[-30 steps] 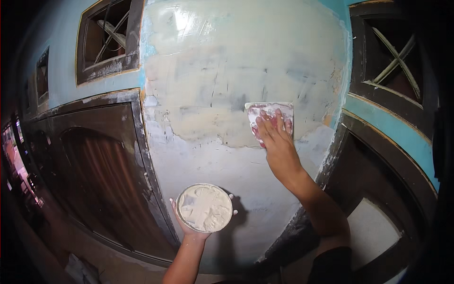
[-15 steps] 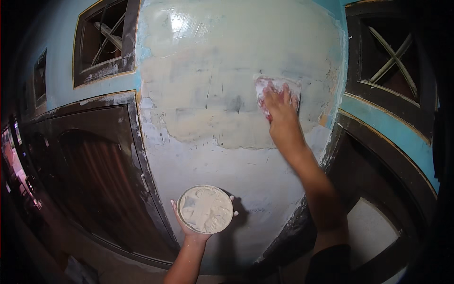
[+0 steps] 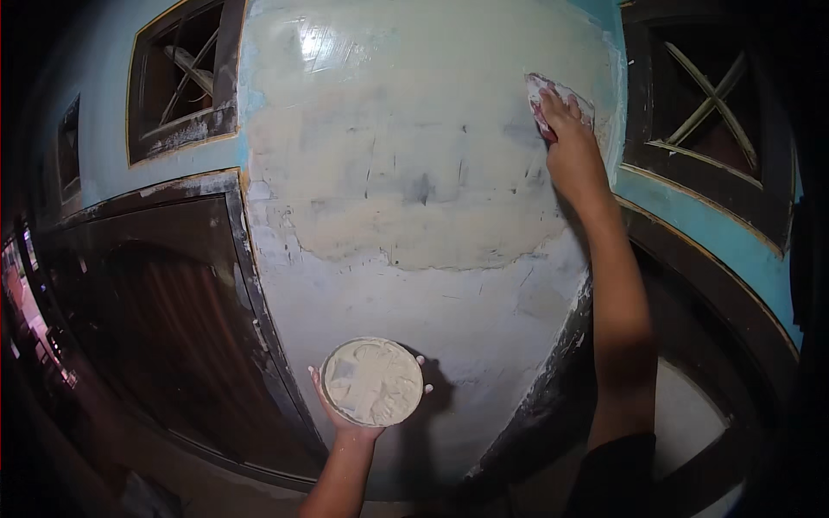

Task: The person applies wall putty to a wall using a putty knife, smoothing the surface.

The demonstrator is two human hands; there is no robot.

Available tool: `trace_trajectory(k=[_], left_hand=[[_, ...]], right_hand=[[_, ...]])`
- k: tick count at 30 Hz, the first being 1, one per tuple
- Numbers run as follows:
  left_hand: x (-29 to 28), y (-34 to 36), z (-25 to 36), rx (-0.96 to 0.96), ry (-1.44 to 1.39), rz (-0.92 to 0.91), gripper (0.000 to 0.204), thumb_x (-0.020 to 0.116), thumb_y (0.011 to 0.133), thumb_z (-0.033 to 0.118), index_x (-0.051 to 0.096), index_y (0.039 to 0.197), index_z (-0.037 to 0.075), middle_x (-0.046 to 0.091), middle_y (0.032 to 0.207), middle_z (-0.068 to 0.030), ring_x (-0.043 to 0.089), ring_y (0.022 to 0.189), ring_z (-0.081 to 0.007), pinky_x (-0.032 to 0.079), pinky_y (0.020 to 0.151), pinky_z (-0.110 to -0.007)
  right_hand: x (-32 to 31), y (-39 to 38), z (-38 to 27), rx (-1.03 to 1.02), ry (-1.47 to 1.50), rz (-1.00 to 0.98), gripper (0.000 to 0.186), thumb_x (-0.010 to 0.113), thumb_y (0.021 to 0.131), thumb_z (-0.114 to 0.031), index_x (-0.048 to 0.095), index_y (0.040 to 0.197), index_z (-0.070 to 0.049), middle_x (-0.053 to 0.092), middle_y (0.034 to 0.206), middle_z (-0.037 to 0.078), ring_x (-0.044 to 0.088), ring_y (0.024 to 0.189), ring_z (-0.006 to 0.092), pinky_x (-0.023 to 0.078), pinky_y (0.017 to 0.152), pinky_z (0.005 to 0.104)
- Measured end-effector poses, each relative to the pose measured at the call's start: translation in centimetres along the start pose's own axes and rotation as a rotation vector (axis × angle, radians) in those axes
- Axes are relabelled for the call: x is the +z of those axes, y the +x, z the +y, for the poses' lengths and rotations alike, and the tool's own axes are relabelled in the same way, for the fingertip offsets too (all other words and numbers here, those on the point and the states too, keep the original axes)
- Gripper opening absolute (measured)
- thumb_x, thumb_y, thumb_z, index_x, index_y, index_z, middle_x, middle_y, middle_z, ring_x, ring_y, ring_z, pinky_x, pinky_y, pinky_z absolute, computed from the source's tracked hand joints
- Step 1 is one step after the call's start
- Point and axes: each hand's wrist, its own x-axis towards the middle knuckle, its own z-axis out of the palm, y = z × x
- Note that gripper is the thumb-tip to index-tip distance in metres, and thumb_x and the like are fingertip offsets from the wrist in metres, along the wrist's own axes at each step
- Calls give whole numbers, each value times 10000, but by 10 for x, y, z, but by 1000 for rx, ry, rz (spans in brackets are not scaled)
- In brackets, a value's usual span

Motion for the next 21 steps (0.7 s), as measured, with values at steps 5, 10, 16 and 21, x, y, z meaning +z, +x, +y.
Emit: trace_trajectory(k=[5, 10, 16, 21], left_hand=[[-9, 1, -3, 3, 47, -14, 1057, 405, 780, 934, 458, 1513, 174, 430, 1541, -221, 378, 1383, -584, 296, 1025, -854], [-8, -6, -5, -20, 0, -18, 1071, 396, 786, 932, 434, 1535, 168, 405, 1568, -221, 359, 1404, -581, 271, 1043, -853], [-13, -11, -11, -30, 21, 0, 1050, 405, 802, 914, 415, 1544, 171, 396, 1575, -219, 344, 1412, -590, 269, 1040, -857], [-3, -12, -21, -90, -60, -4, 1106, 365, 812, 924, 364, 1566, 114, 366, 1587, -247, 357, 1405, -594, 281, 1060, -835]], right_hand=[[32, -113, -28, -45, 57, -87, 613, 542, 857, 113, 492, 1461, 26, 432, 1581, 184, 322, 1478, 480, 269, 1183, 614], [16, -200, -77, -57, 172, -320, 593, 549, 841, 113, 526, 1428, 32, 474, 1531, 207, 324, 1483, 468, 258, 1199, 608], [-34, -231, -111, 585, 934, -343, 356, 586, 905, 53, 655, 1254, 56, 706, 1256, 183, 670, 1186, 233, 484, 1039, 346], [-40, -252, -100, 838, 1389, -571, 251, 636, 944, -38, 688, 1177, 37, 740, 1081, 49, 642, 985, 89, 502, 890, 271]])
